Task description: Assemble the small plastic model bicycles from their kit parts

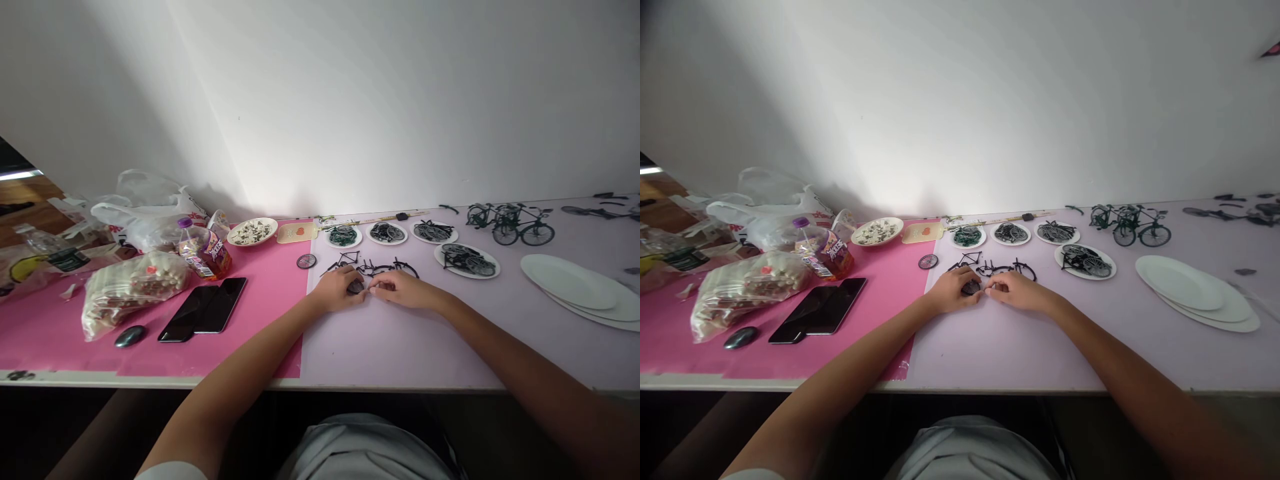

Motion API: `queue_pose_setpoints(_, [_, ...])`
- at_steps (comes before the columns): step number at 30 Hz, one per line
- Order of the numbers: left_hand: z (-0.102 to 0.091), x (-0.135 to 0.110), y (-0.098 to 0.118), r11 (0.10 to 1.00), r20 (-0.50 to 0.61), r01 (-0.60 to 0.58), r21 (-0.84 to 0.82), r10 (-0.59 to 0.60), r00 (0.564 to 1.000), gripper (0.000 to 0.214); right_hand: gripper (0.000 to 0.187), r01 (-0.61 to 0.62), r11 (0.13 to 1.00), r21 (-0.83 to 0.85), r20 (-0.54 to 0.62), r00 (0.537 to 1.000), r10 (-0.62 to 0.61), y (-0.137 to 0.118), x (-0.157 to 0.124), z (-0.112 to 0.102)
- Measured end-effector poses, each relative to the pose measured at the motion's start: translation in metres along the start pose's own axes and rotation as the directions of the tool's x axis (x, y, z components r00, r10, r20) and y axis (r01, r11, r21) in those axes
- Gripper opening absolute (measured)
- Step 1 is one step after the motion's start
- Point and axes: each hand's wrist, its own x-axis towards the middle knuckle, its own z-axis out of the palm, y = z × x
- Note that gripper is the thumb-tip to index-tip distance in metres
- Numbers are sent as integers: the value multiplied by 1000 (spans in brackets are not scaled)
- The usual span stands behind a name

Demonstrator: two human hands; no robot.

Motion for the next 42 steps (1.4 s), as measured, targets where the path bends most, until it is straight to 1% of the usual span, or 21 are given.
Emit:
queue_pose_setpoints(9, [3, 0, -2, 1000, 2, 8, 9, -8, 1000, 30, 34, 13, 1000, 8, 1, 1000, -13, 1, 1, 0])
queue_pose_setpoints(23, [1, 0, 0, 1000, -3, 7, 4, -7, 1000, 30, 32, -3, 1000, -1, 4, 1000, 3, 1, 1, -1])
queue_pose_setpoints(42, [-1, 0, 0, 1000, 8, 19, 4, -19, 1000, 29, 33, 17, 1000, -3, 4, 1000, -17, 3, 1, -1])
